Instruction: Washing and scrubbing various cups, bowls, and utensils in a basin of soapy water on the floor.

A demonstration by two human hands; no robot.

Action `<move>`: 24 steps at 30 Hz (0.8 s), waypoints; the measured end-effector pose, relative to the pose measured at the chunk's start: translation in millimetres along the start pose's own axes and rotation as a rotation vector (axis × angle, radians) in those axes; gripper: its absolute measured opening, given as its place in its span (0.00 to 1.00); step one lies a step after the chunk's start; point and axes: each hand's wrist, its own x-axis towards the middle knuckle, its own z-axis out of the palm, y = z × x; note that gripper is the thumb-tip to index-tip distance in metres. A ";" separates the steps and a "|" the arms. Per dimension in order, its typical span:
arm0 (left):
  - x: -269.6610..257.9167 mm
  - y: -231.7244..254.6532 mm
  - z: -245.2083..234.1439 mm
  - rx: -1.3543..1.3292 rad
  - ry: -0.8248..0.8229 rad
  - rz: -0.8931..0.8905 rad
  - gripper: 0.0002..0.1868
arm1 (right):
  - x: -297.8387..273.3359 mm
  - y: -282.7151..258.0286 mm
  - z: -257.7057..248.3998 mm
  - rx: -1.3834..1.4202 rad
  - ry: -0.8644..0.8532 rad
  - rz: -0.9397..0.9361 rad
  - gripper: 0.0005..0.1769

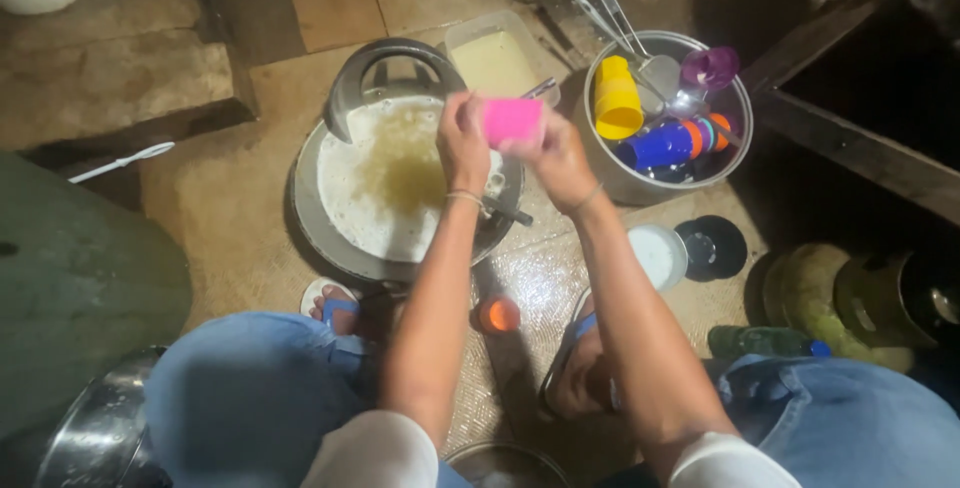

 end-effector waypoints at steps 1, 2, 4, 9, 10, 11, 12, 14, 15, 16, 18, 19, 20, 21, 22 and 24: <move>-4.3 4.3 -0.4 -0.001 0.000 0.001 0.22 | -0.8 3.9 -0.1 -0.001 0.000 -0.001 0.20; -8.1 8.2 -0.6 -0.040 -0.033 -0.068 0.22 | -1.2 8.4 -0.3 -0.342 -0.033 -0.068 0.15; -8.7 3.8 0.8 -0.081 -0.076 -0.152 0.24 | -6.1 7.7 -2.5 -0.691 -0.062 -0.118 0.10; 10.9 -24.4 0.3 -0.029 -0.246 0.381 0.16 | 2.8 0.9 3.2 0.479 0.079 0.295 0.15; 8.7 -23.0 2.5 -0.026 -0.250 0.380 0.16 | -1.3 13.8 -0.1 0.482 0.083 0.296 0.15; 7.9 -21.0 5.3 -0.012 -0.258 0.045 0.25 | -3.6 26.3 -3.3 0.167 0.047 0.190 0.17; 7.2 -19.2 8.3 0.003 -0.262 -0.290 0.35 | -5.9 39.1 -6.7 -0.149 0.012 0.082 0.19; -0.4 -12.0 5.9 0.044 -0.235 -0.161 0.30 | -7.3 45.3 -15.1 -0.016 0.010 0.119 0.20; -1.9 -7.4 3.8 0.084 -0.203 -0.022 0.26 | -6.1 48.5 -17.8 0.120 0.003 0.145 0.21; 0.8 -14.4 4.5 0.087 -0.206 -0.023 0.26 | -3.6 38.8 -15.9 0.122 0.007 0.146 0.21; -0.2 -32.6 3.8 0.030 -0.244 0.335 0.22 | -5.9 21.4 -12.3 0.615 0.097 0.350 0.15; 0.1 -30.7 4.8 0.037 -0.250 0.329 0.22 | -2.4 27.6 -13.8 0.621 0.105 0.354 0.15; 0.3 -28.7 5.9 0.059 -0.234 0.433 0.22 | 0.8 33.8 -15.2 0.692 0.172 0.366 0.12; 0.4 -26.6 7.3 0.080 -0.214 0.537 0.22 | 4.4 39.8 -17.1 0.761 0.237 0.377 0.11; -2.5 -27.4 9.4 0.085 -0.218 0.531 0.22 | 5.5 34.7 -17.4 0.765 0.242 0.382 0.11; -9.1 -28.3 16.3 0.060 -0.210 0.442 0.18 | 7.6 23.7 -20.8 0.608 0.333 0.337 0.11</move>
